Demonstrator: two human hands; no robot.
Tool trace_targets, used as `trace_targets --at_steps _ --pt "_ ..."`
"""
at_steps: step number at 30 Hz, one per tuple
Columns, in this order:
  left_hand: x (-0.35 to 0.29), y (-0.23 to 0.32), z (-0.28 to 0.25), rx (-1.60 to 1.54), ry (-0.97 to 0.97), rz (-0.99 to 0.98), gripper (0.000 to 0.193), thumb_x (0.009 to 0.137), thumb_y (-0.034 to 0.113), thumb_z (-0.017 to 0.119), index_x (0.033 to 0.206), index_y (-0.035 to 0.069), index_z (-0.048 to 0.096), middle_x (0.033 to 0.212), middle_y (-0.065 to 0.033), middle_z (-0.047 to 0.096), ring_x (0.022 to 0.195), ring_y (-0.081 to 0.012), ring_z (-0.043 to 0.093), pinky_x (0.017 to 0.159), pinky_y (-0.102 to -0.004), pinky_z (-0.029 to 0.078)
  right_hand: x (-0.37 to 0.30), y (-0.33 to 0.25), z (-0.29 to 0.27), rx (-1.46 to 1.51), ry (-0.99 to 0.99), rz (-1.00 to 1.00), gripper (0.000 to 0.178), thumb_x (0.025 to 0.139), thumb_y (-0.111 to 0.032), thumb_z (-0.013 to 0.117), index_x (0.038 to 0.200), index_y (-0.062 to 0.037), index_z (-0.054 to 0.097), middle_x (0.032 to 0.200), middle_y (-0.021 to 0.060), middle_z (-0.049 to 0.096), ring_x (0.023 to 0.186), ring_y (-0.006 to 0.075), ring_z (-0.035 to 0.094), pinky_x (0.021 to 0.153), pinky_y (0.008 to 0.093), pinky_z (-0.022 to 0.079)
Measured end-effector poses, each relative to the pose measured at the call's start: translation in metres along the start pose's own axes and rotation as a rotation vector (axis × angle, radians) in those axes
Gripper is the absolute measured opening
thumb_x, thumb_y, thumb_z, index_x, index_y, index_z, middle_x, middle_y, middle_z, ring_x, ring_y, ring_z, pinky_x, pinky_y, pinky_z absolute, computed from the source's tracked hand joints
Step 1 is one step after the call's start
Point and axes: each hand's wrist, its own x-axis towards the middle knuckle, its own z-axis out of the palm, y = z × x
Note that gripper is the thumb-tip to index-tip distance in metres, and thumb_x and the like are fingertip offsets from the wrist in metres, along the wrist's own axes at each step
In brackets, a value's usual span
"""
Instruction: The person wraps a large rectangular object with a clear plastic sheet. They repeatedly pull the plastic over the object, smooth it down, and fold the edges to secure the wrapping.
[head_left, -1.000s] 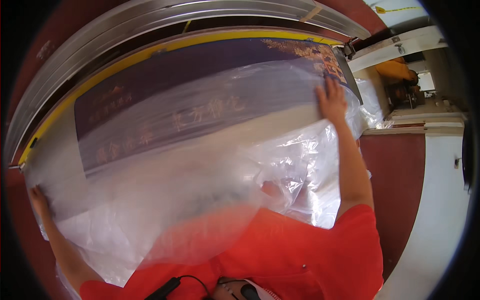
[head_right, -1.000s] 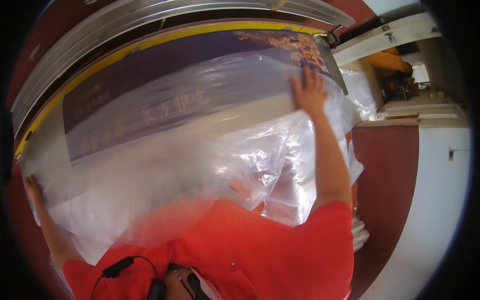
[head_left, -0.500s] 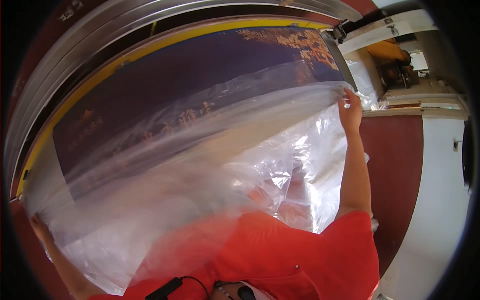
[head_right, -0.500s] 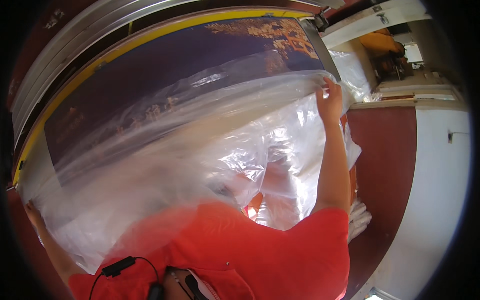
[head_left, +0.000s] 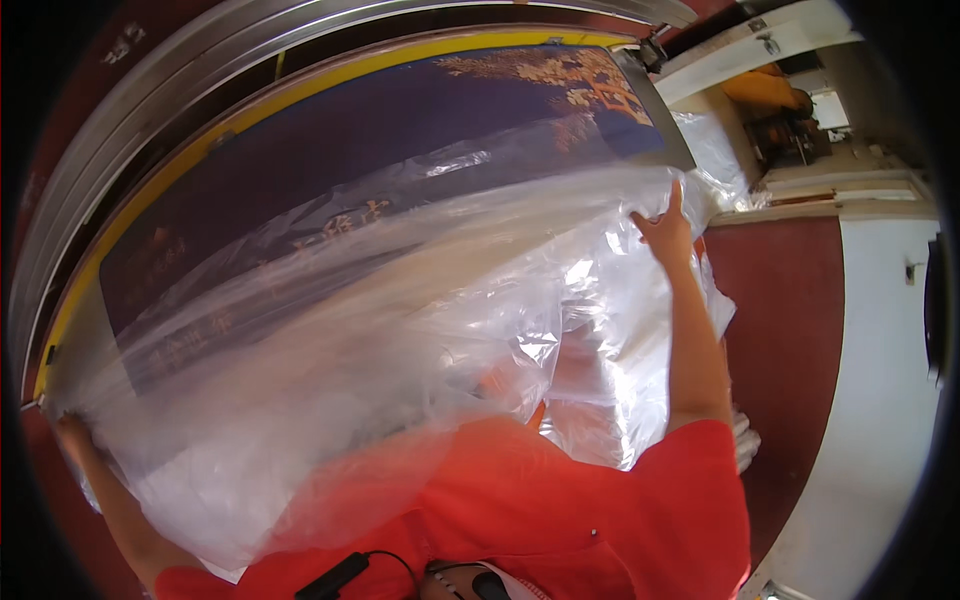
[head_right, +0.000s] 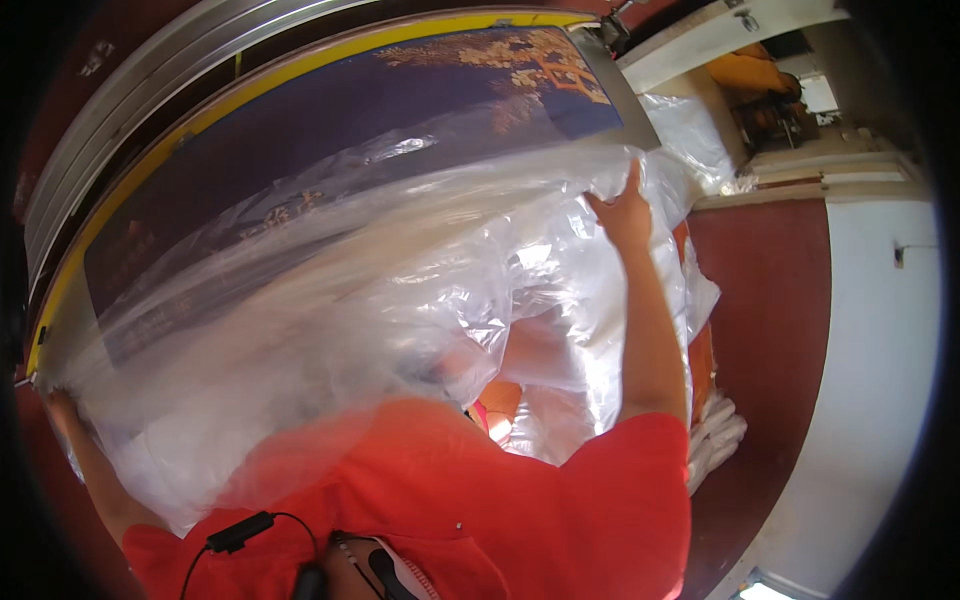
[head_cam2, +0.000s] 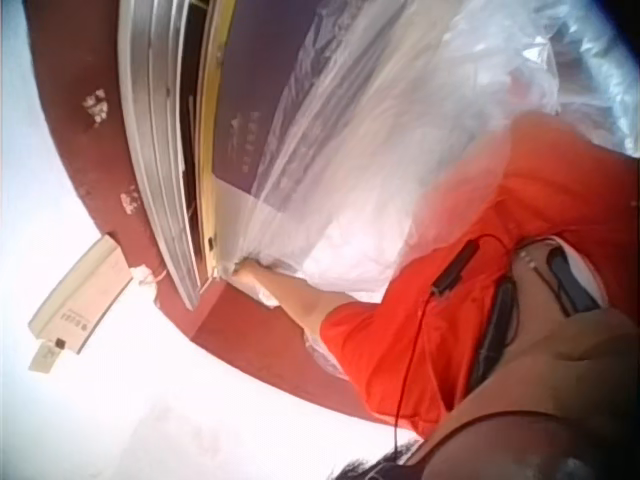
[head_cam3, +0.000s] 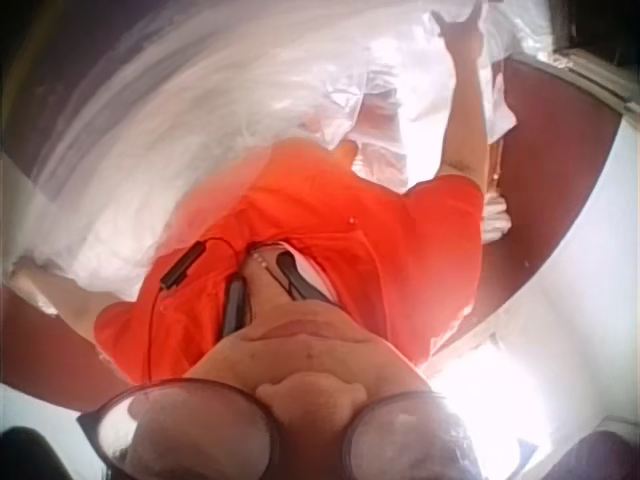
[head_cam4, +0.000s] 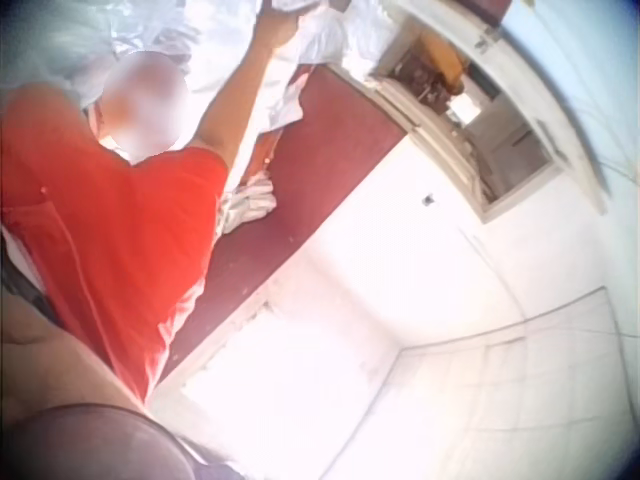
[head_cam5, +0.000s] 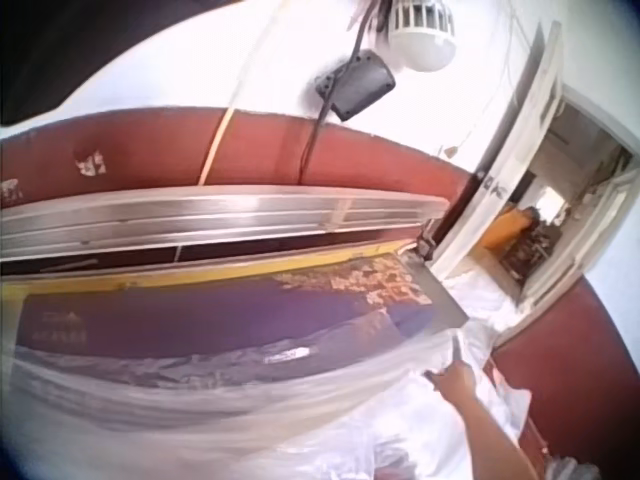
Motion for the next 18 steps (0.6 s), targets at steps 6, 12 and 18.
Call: trace_targets --at_steps 6,12,18 --pt "-0.007 0.036 -0.041 0.040 -0.058 -0.130 0.043 0.079 0.039 0.036 0.100 0.003 0.048 0.102 -0.0208 0.049 0.090 -0.0379 0.048 0.076 -0.0433 0.038 0.071 0.009 -0.081 1.314 0.348 0.057 0.012 0.076 -0.015 0.047 0.080 -0.0068 0.055 0.073 0.0029 0.051 0.069 0.0103 0.048 0.069 0.0261 0.041" --pt "-0.014 0.017 -0.050 0.028 0.033 -0.122 0.041 0.080 0.038 0.037 0.095 0.002 0.049 0.097 -0.0216 0.050 0.089 -0.0370 0.048 0.075 -0.0419 0.037 0.040 -0.135 -0.115 0.368 0.741 -1.011 0.051 0.079 -0.036 0.040 0.116 -0.0010 0.035 0.121 0.0132 0.034 0.112 0.0274 0.030 0.091 0.0434 0.022" --pt "-0.034 0.021 -0.067 -0.049 -0.047 0.018 0.034 0.082 0.032 0.040 0.085 -0.001 0.048 0.084 -0.0201 0.052 0.077 -0.0339 0.049 0.068 -0.0388 0.038 0.111 -0.026 0.022 -0.189 0.078 -0.162 0.055 0.079 -0.047 0.038 0.124 -0.0161 0.030 0.128 0.0102 0.027 0.119 0.0293 0.021 0.094 0.0456 0.017"
